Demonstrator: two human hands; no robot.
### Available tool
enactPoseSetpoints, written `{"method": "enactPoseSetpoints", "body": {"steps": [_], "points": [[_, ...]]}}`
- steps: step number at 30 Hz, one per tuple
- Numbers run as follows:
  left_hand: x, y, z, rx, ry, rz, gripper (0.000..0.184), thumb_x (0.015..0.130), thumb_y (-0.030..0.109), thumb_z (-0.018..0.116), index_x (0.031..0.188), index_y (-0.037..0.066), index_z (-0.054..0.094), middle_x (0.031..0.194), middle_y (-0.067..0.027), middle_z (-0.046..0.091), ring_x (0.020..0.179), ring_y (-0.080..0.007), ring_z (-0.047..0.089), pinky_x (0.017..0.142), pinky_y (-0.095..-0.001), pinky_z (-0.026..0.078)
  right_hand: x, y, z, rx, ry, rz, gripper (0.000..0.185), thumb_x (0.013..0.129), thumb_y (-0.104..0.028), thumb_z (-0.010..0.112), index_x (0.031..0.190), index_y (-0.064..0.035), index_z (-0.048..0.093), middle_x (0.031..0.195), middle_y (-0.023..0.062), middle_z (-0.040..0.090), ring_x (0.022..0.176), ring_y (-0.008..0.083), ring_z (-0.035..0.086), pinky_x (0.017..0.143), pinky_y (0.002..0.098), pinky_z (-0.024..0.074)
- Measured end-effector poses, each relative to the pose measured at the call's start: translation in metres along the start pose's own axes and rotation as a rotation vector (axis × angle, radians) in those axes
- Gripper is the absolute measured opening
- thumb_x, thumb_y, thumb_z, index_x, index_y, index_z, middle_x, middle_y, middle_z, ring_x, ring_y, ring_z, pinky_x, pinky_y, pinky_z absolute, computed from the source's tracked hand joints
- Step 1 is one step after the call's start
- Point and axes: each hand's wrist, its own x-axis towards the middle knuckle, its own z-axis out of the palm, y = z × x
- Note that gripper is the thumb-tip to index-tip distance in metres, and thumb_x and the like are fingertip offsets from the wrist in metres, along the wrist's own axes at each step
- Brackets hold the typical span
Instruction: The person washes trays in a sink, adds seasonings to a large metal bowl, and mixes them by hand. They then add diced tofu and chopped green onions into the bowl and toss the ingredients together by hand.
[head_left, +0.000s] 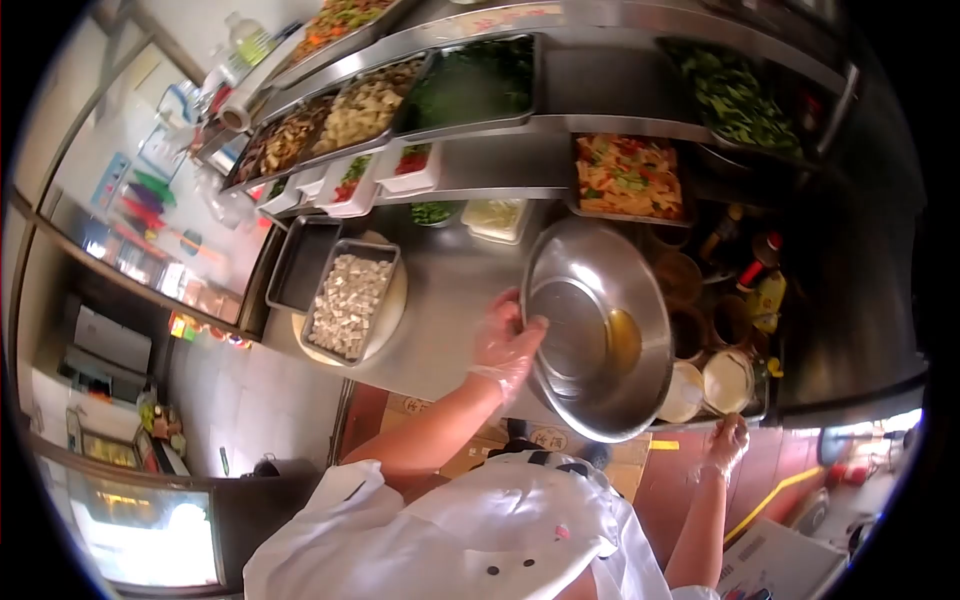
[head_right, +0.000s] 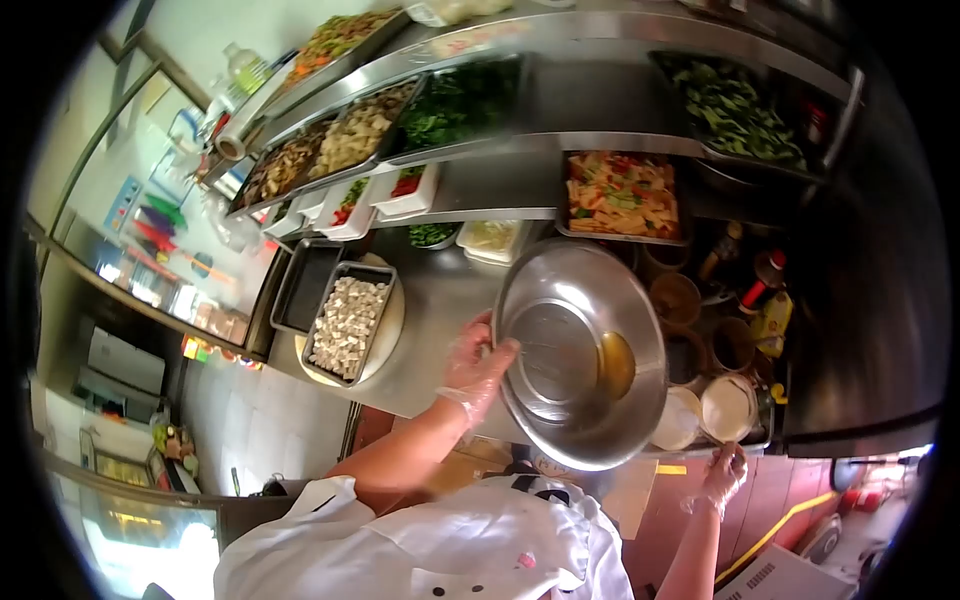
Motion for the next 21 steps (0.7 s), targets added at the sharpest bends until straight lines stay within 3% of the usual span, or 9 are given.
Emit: {"method": "enactPoseSetpoints", "body": {"steps": [1,4,7,11,12,13,14,17,21], "points": [[0.001,0.000,-0.001,0.018,-0.016,-0.010,0.016,0.085,0.013,0.072,0.095,0.002,0.066,0.137,-0.0113,0.049,0.122,-0.0186,0.047,0.104,-0.0334,0.036,0.003,0.003,-0.001,0.011,-0.018,-0.020,0.025,0.096,-0.031,0.066,0.095,-0.0065,0.062,0.065,-0.0006,0.055,0.047,0.0056,0.044,0.039,0.0213,0.0324],[0.005,-0.009,-0.007,0.267,-0.013,0.080,0.018,0.086,0.011,0.071,0.097,0.000,0.060,0.133,-0.0082,0.046,0.086,-0.0114,0.054,0.080,-0.0290,0.045,0.001,-0.002,0.006,0.052,-0.014,0.000,0.022,0.097,-0.028,0.065,0.096,-0.0072,0.061,0.064,-0.0009,0.054,0.048,0.0057,0.044,0.040,0.0211,0.0317],[0.002,-0.007,0.000,-0.085,0.001,-0.084,0.019,0.085,0.014,0.074,0.095,0.002,0.064,0.138,-0.0121,0.049,0.117,-0.0193,0.049,0.101,-0.0333,0.037,0.000,-0.002,0.004,0.042,0.015,0.016,0.020,0.097,-0.029,0.065,0.095,-0.0092,0.062,0.064,-0.0007,0.055,0.048,0.0054,0.044,0.041,0.0206,0.0313],[0.001,-0.017,-0.006,0.154,0.042,-0.070,0.035,0.084,0.018,0.075,0.112,0.003,0.060,0.128,-0.0082,0.054,0.107,-0.0166,0.052,0.095,-0.0320,0.042,0.040,0.068,-0.027,0.216,-0.005,-0.083,0.017,0.096,-0.026,0.064,0.092,-0.0089,0.064,0.067,-0.0009,0.057,0.053,0.0079,0.048,0.046,0.0229,0.0382],[0.003,-0.023,-0.008,0.237,0.052,-0.094,0.040,0.085,0.019,0.076,0.118,0.004,0.058,0.123,-0.0066,0.056,0.104,-0.0152,0.053,0.093,-0.0314,0.043,0.017,0.033,-0.018,-0.369,0.075,-0.334,0.025,0.094,-0.030,0.064,0.083,-0.0079,0.064,0.062,-0.0006,0.056,0.052,0.0107,0.047,0.047,0.0263,0.0397],[0.004,-0.029,-0.010,-0.007,0.012,-0.149,0.032,0.083,0.027,0.076,0.094,0.003,0.057,0.131,-0.0148,0.051,0.102,-0.0204,0.054,0.090,-0.0352,0.045,0.019,0.032,-0.021,-0.633,0.171,-0.426,0.031,0.093,-0.031,0.063,0.074,-0.0058,0.063,0.060,0.0011,0.056,0.055,0.0131,0.049,0.050,0.0304,0.0412],[0.009,-0.038,-0.012,0.071,0.010,-0.042,0.033,0.083,0.026,0.076,0.093,0.003,0.055,0.129,-0.0154,0.054,0.109,-0.0218,0.052,0.095,-0.0363,0.043,0.003,0.000,-0.014,-0.882,0.156,-0.537,0.032,0.093,-0.029,0.061,0.072,-0.0043,0.064,0.059,0.0028,0.059,0.057,0.0137,0.053,0.053,0.0323,0.0436],[0.008,-0.021,-0.008,0.138,0.046,-0.128,0.021,0.086,0.015,0.071,0.098,0.002,0.059,0.128,-0.0126,0.057,0.112,-0.0199,0.054,0.100,-0.0337,0.040,-0.021,-0.030,0.010,-0.306,0.103,-0.134,0.028,0.094,-0.028,0.063,0.083,-0.0030,0.068,0.067,0.0021,0.063,0.060,0.0106,0.055,0.054,0.0306,0.0453],[0.004,-0.007,0.003,-0.089,-0.009,-0.112,0.031,0.089,0.003,0.064,0.120,0.000,0.062,0.118,-0.0070,0.063,0.106,-0.0136,0.057,0.099,-0.0286,0.040,-0.020,-0.025,0.015,-0.071,0.080,-0.035,0.017,0.098,-0.017,0.062,0.096,-0.0008,0.064,0.072,0.0010,0.063,0.065,0.0088,0.056,0.058,0.0245,0.0458]]}}
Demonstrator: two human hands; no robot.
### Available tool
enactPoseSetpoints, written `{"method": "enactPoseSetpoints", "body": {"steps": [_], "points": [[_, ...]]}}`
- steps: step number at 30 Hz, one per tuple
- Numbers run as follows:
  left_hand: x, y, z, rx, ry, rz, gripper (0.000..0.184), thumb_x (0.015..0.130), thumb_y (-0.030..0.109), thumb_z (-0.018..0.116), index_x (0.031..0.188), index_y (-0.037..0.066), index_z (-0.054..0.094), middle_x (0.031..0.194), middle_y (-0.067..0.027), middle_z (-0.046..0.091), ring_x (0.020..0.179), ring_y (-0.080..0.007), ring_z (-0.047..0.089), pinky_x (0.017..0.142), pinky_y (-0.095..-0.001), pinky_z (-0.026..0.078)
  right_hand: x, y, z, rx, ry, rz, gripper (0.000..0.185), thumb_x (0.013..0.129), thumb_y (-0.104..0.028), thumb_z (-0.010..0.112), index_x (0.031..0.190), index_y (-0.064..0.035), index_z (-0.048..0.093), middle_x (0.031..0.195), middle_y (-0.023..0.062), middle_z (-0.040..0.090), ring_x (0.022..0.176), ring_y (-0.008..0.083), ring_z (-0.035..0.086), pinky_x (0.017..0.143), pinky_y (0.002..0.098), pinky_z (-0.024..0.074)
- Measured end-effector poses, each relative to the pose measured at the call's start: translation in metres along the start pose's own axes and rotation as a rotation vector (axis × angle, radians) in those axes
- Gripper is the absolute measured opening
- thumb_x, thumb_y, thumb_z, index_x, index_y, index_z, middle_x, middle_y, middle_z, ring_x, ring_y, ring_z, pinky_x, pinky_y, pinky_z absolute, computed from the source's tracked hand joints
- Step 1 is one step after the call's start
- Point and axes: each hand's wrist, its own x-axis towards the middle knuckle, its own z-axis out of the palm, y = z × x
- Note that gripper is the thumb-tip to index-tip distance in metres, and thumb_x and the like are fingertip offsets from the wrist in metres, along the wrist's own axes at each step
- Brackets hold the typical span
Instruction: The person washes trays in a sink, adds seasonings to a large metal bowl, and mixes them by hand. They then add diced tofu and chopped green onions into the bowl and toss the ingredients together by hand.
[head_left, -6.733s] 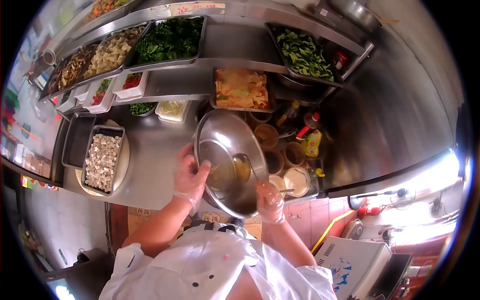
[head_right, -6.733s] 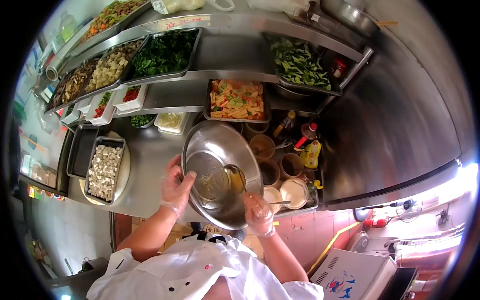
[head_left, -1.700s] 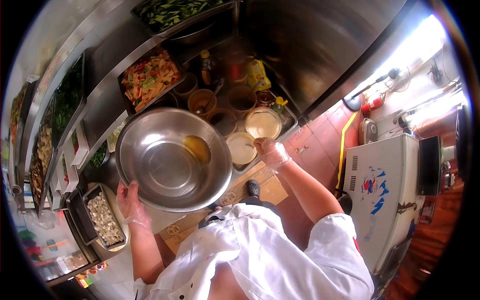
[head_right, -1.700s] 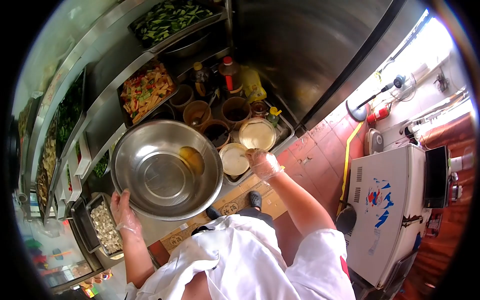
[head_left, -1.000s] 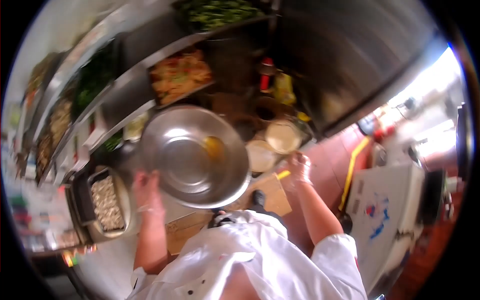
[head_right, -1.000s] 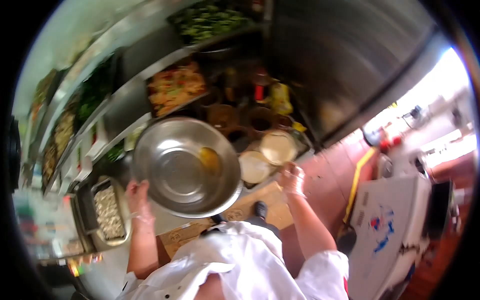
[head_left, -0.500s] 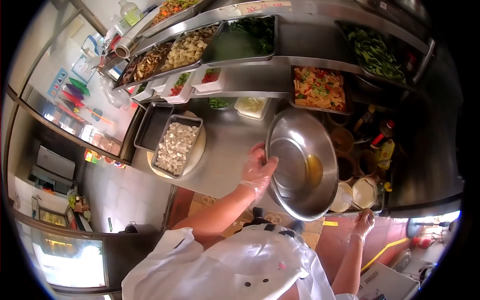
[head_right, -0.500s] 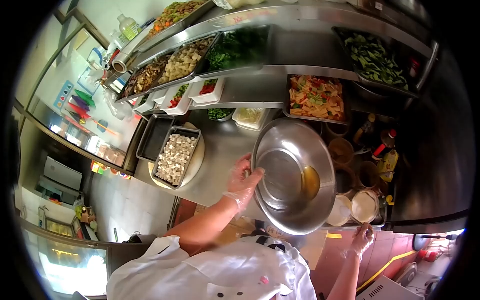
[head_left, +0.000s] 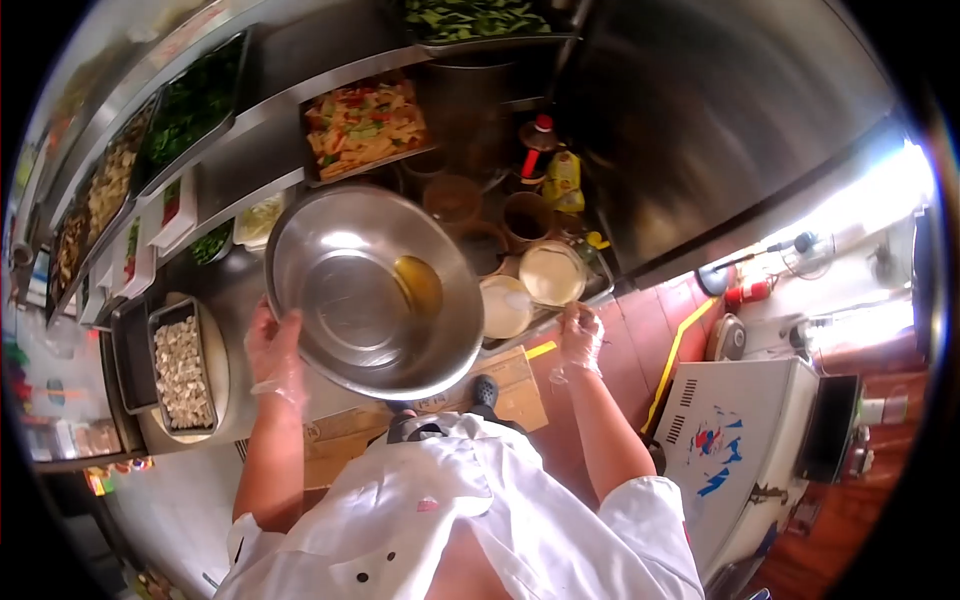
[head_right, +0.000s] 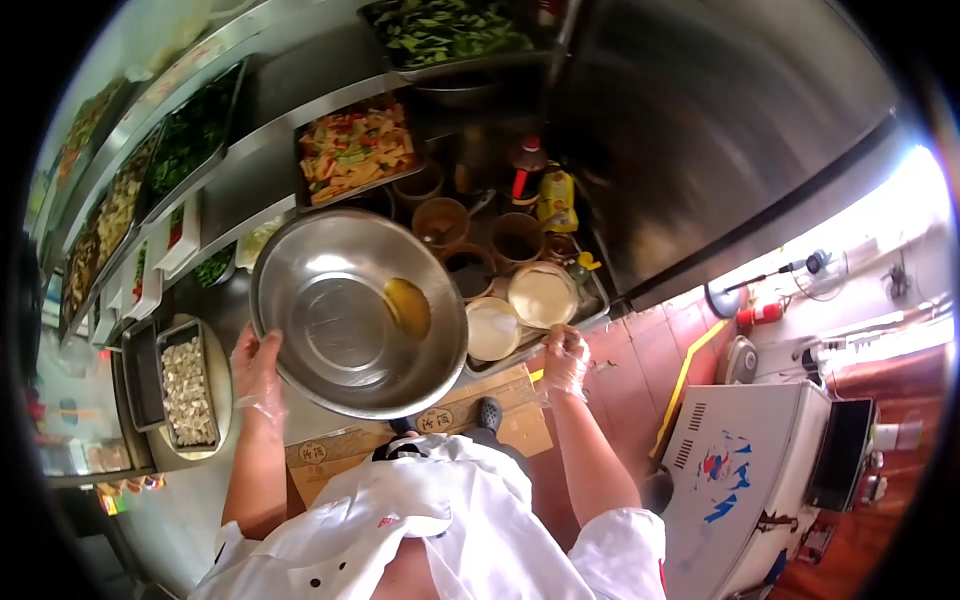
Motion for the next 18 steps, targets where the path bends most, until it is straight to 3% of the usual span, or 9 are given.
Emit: {"method": "enactPoseSetpoints", "body": {"steps": [2,6,9,18], "points": [[0.001,0.000,0.002,-0.002,-0.028,0.036,0.035,0.089,0.003,0.063,0.124,0.000,0.062,0.115,-0.0058,0.064,0.105,-0.0126,0.058,0.098,-0.0283,0.040,-0.002,-0.002,0.001,0.115,0.001,0.046,0.014,0.098,-0.015,0.063,0.100,-0.0009,0.064,0.074,0.0021,0.064,0.065,0.0087,0.057,0.059,0.0236,0.0462],[0.000,0.003,0.003,0.037,-0.023,0.022,0.033,0.091,0.007,0.062,0.124,-0.001,0.062,0.113,-0.0058,0.065,0.104,-0.0129,0.058,0.097,-0.0292,0.041,-0.005,-0.009,0.002,0.024,0.019,0.018,0.014,0.099,-0.015,0.061,0.101,-0.0013,0.063,0.075,0.0026,0.064,0.065,0.0084,0.056,0.058,0.0231,0.0454],[-0.001,0.005,0.004,0.034,-0.035,0.021,0.033,0.091,0.007,0.062,0.124,-0.001,0.062,0.113,-0.0058,0.065,0.104,-0.0132,0.058,0.097,-0.0292,0.041,-0.007,-0.012,0.002,0.098,0.010,-0.005,0.018,0.099,-0.022,0.063,0.100,-0.0038,0.064,0.073,0.0001,0.062,0.059,0.0071,0.052,0.052,0.0218,0.0422],[0.001,0.001,-0.001,0.030,-0.045,0.025,0.034,0.092,0.009,0.063,0.125,0.000,0.061,0.114,-0.0069,0.065,0.104,-0.0141,0.058,0.097,-0.0297,0.042,-0.005,-0.010,0.002,0.092,0.013,-0.045,0.018,0.099,-0.021,0.063,0.101,-0.0031,0.063,0.072,0.0007,0.062,0.059,0.0077,0.052,0.053,0.0221,0.0425]]}}
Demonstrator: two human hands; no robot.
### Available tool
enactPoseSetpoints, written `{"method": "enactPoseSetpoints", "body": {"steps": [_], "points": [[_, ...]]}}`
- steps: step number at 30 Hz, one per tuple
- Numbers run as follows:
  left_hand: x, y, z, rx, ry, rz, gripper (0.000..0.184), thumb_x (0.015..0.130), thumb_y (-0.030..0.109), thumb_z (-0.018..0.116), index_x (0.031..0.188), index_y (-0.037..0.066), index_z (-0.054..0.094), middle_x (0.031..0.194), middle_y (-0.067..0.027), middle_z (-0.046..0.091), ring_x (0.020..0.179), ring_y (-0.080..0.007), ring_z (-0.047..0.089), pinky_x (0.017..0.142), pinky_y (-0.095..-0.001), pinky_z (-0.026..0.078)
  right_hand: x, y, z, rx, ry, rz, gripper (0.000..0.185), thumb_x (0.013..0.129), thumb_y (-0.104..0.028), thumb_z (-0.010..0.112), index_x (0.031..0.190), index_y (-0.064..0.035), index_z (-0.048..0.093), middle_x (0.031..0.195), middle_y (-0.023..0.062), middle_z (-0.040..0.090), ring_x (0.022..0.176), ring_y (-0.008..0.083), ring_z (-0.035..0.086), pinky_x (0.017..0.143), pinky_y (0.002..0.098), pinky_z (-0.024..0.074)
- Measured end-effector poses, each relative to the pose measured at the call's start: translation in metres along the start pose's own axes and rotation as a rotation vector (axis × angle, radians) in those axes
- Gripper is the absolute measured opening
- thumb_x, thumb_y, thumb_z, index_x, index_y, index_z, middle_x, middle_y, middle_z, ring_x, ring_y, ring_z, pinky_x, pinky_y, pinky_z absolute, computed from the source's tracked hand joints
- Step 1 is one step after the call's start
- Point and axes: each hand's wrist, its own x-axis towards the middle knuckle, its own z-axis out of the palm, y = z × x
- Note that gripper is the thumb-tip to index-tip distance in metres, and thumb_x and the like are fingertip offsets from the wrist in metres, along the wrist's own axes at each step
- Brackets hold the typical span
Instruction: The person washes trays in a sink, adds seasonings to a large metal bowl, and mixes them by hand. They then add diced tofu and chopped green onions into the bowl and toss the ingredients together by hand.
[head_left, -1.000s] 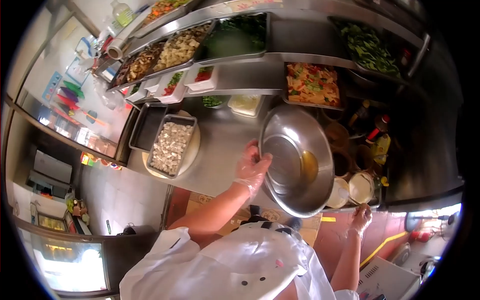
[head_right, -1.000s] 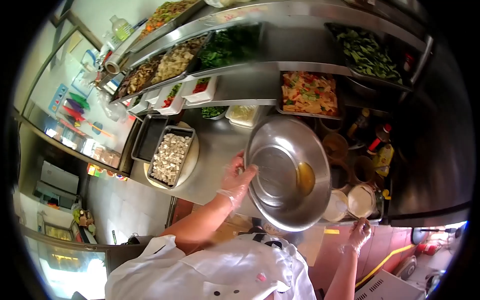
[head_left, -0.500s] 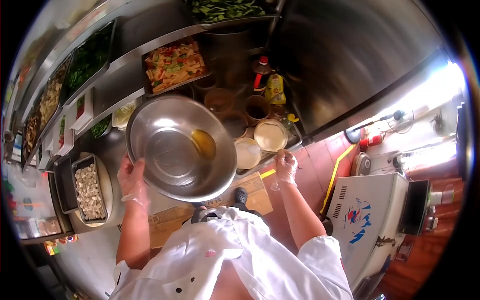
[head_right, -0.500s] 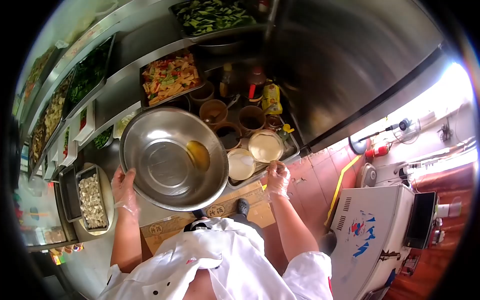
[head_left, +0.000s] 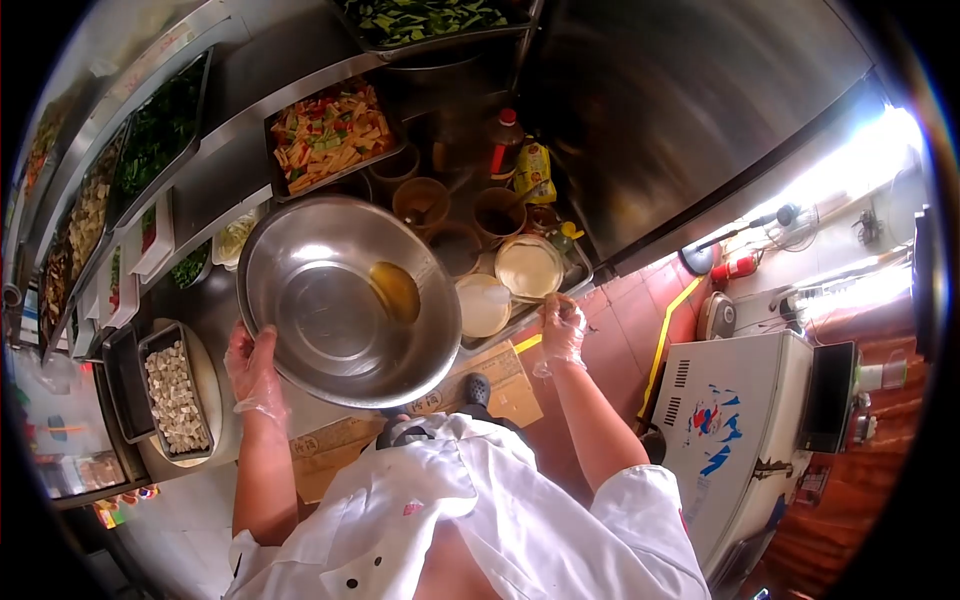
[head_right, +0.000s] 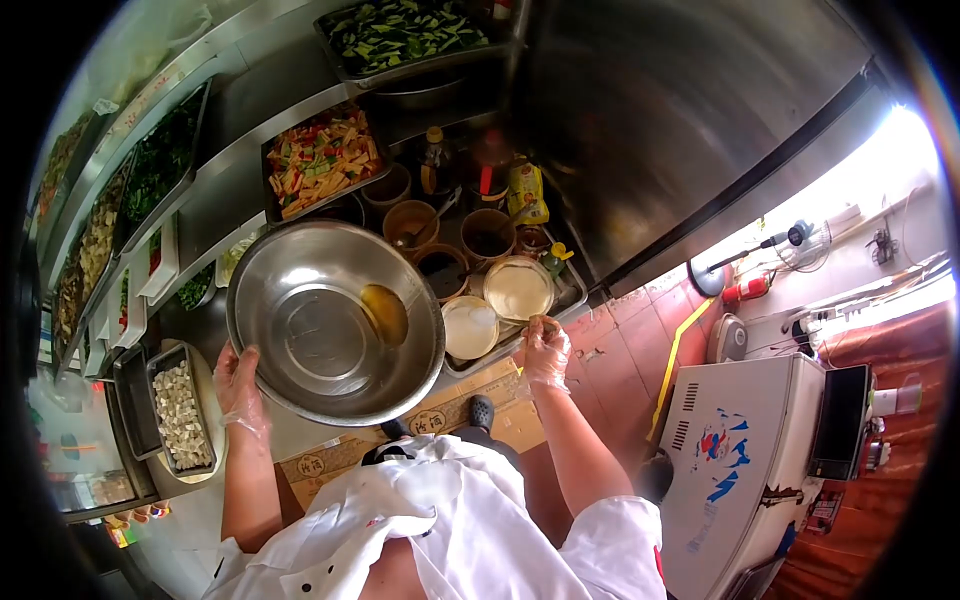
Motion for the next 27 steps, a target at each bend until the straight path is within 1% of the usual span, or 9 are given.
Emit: {"method": "enactPoseSetpoints", "body": {"steps": [3,12,15,19,20,22,23,26,27], "points": [[0.000,-0.002,0.000,-0.002,0.011,0.013,0.034,0.092,0.009,0.063,0.125,0.000,0.061,0.114,-0.0068,0.065,0.104,-0.0141,0.058,0.097,-0.0300,0.042,0.002,0.003,-0.001,-0.056,-0.003,-0.028,0.018,0.099,-0.021,0.063,0.101,-0.0031,0.063,0.072,0.0009,0.062,0.058,0.0078,0.052,0.052,0.0221,0.0426],[0.006,-0.011,-0.007,0.004,0.018,0.008,0.033,0.091,0.007,0.063,0.124,0.001,0.062,0.113,-0.0056,0.066,0.104,-0.0134,0.058,0.097,-0.0295,0.042,0.003,0.003,0.001,0.062,0.022,0.046,0.017,0.098,-0.021,0.064,0.100,-0.0036,0.063,0.072,0.0010,0.062,0.057,0.0080,0.052,0.050,0.0224,0.0424],[0.009,-0.015,-0.014,0.008,-0.001,0.024,0.033,0.090,0.006,0.064,0.123,0.002,0.062,0.113,-0.0053,0.066,0.103,-0.0131,0.058,0.097,-0.0291,0.042,-0.012,-0.031,0.013,0.094,0.014,0.128,0.016,0.099,-0.018,0.063,0.100,-0.0014,0.062,0.075,0.0024,0.063,0.064,0.0074,0.055,0.057,0.0216,0.0435],[0.004,-0.006,-0.004,0.000,0.025,0.018,0.033,0.089,0.005,0.064,0.122,0.001,0.063,0.113,-0.0050,0.066,0.104,-0.0128,0.058,0.098,-0.0285,0.041,-0.049,-0.062,0.062,0.129,-0.173,-0.019,0.019,0.100,-0.022,0.061,0.102,-0.0029,0.063,0.075,0.0006,0.063,0.063,0.0061,0.053,0.054,0.0206,0.0398],[0.003,-0.006,-0.003,-0.006,0.022,0.019,0.033,0.090,0.005,0.063,0.122,0.001,0.063,0.113,-0.0048,0.066,0.105,-0.0125,0.058,0.099,-0.0283,0.041,-0.061,-0.067,0.076,0.131,-0.261,-0.017,0.019,0.100,-0.022,0.061,0.104,-0.0041,0.064,0.075,0.0004,0.064,0.064,0.0073,0.054,0.056,0.0230,0.0424],[0.004,-0.010,-0.007,-0.013,0.040,0.008,0.034,0.089,0.004,0.064,0.123,0.001,0.062,0.116,-0.0052,0.065,0.107,-0.0136,0.057,0.100,-0.0292,0.040,-0.060,-0.062,0.092,-0.377,-0.399,-0.503,0.016,0.100,-0.020,0.060,0.105,-0.0047,0.065,0.076,0.0008,0.064,0.065,0.0085,0.055,0.057,0.0252,0.0444],[0.006,-0.013,-0.010,-0.009,0.036,-0.003,0.036,0.089,0.003,0.064,0.124,0.001,0.061,0.120,-0.0061,0.063,0.110,-0.0146,0.057,0.102,-0.0302,0.039,-0.064,-0.068,0.097,-0.249,-0.422,-0.312,0.016,0.100,-0.018,0.059,0.105,-0.0040,0.065,0.077,0.0008,0.064,0.065,0.0092,0.056,0.057,0.0263,0.0449],[0.006,-0.011,-0.008,-0.050,0.038,-0.025,0.037,0.088,0.002,0.065,0.125,0.002,0.060,0.125,-0.0072,0.061,0.114,-0.0159,0.055,0.104,-0.0319,0.038,-0.044,-0.069,0.074,0.103,-0.281,-0.064,0.016,0.100,-0.019,0.060,0.105,-0.0035,0.064,0.076,0.0004,0.063,0.064,0.0084,0.055,0.056,0.0249,0.0436],[0.003,-0.010,-0.007,-0.072,0.045,-0.036,0.036,0.088,0.002,0.065,0.124,0.002,0.060,0.126,-0.0072,0.061,0.114,-0.0160,0.055,0.105,-0.0322,0.037,-0.034,-0.070,0.057,0.111,-0.257,-0.103,0.016,0.100,-0.019,0.061,0.104,-0.0036,0.064,0.077,0.0005,0.063,0.064,0.0078,0.054,0.056,0.0236,0.0432]]}}
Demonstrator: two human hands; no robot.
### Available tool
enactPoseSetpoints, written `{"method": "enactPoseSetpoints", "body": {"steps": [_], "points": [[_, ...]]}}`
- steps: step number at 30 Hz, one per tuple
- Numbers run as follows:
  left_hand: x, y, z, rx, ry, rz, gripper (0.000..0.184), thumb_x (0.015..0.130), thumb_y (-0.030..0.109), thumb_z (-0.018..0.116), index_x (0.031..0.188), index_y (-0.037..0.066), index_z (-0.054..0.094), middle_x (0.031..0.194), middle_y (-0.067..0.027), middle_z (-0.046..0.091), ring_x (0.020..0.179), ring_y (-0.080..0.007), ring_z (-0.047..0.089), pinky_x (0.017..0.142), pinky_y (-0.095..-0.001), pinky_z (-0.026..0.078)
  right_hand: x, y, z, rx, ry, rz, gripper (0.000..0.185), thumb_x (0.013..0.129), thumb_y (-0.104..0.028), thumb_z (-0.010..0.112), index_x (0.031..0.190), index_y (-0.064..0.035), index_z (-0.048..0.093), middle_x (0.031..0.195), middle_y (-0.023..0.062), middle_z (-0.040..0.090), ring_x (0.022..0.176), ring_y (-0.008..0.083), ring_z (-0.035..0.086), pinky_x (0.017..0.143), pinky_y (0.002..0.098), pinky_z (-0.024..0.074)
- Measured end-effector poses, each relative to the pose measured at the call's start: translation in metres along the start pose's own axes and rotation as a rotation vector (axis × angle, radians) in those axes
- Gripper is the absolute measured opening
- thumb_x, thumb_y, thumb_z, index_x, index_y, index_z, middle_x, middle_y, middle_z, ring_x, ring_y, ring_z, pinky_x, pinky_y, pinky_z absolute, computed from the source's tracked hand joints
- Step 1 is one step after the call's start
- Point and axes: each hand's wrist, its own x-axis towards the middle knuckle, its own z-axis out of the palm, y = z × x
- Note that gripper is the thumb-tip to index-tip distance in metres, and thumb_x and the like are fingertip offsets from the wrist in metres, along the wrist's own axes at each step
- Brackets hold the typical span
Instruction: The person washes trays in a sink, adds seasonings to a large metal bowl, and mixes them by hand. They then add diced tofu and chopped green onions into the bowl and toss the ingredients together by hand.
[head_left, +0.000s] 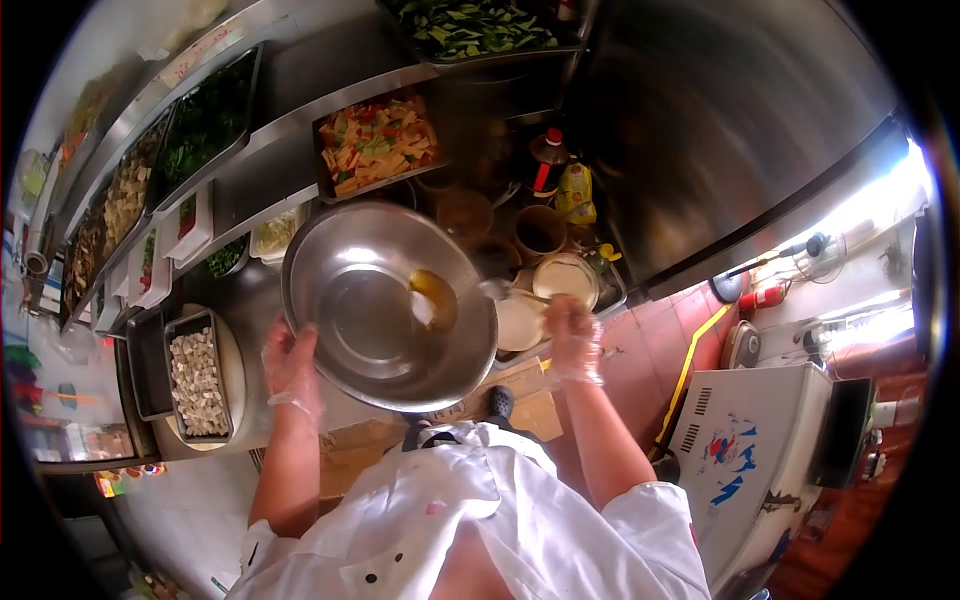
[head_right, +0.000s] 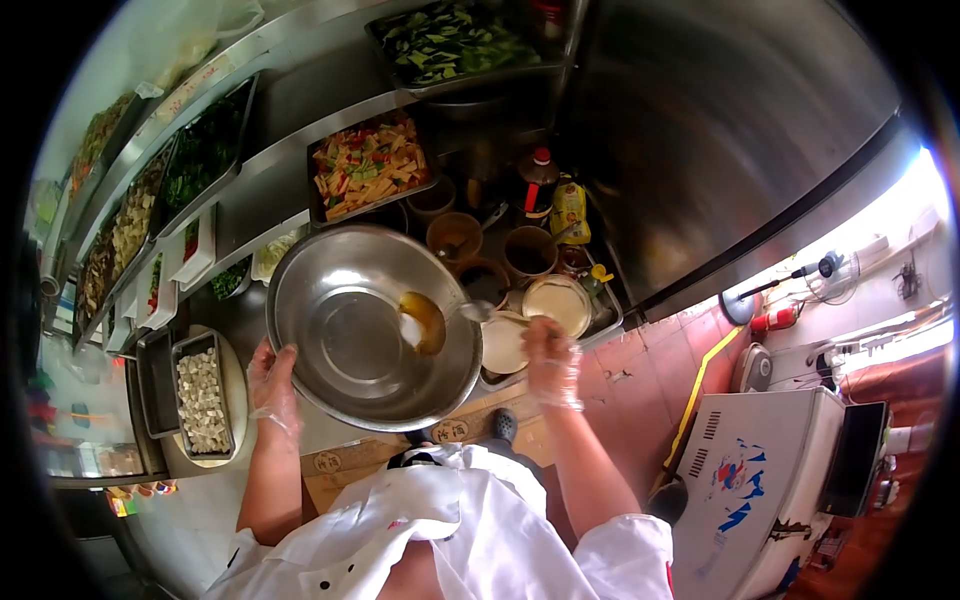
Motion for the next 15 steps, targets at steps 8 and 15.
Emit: {"method": "enactPoseSetpoints", "body": {"steps": [8,15], "points": [[-0.004,0.008,0.009,0.048,0.012,0.011,0.032,0.090,0.008,0.065,0.121,0.002,0.062,0.111,-0.0045,0.065,0.102,-0.0127,0.057,0.095,-0.0288,0.042,0.050,0.043,-0.108,-0.464,0.211,-0.193,0.014,0.098,-0.012,0.060,0.107,-0.0015,0.064,0.083,0.0055,0.066,0.068,0.0153,0.060,0.062,0.0279,0.0478],[-0.005,0.013,0.014,0.060,-0.019,0.011,0.037,0.090,0.010,0.065,0.126,0.001,0.061,0.113,-0.0052,0.064,0.105,-0.0143,0.057,0.097,-0.0304,0.041,0.066,0.097,-0.109,-0.701,0.362,0.155,0.025,0.095,-0.027,0.062,0.100,-0.0034,0.071,0.078,0.0134,0.070,0.067,0.0230,0.067,0.063,0.0349,0.0520]]}}
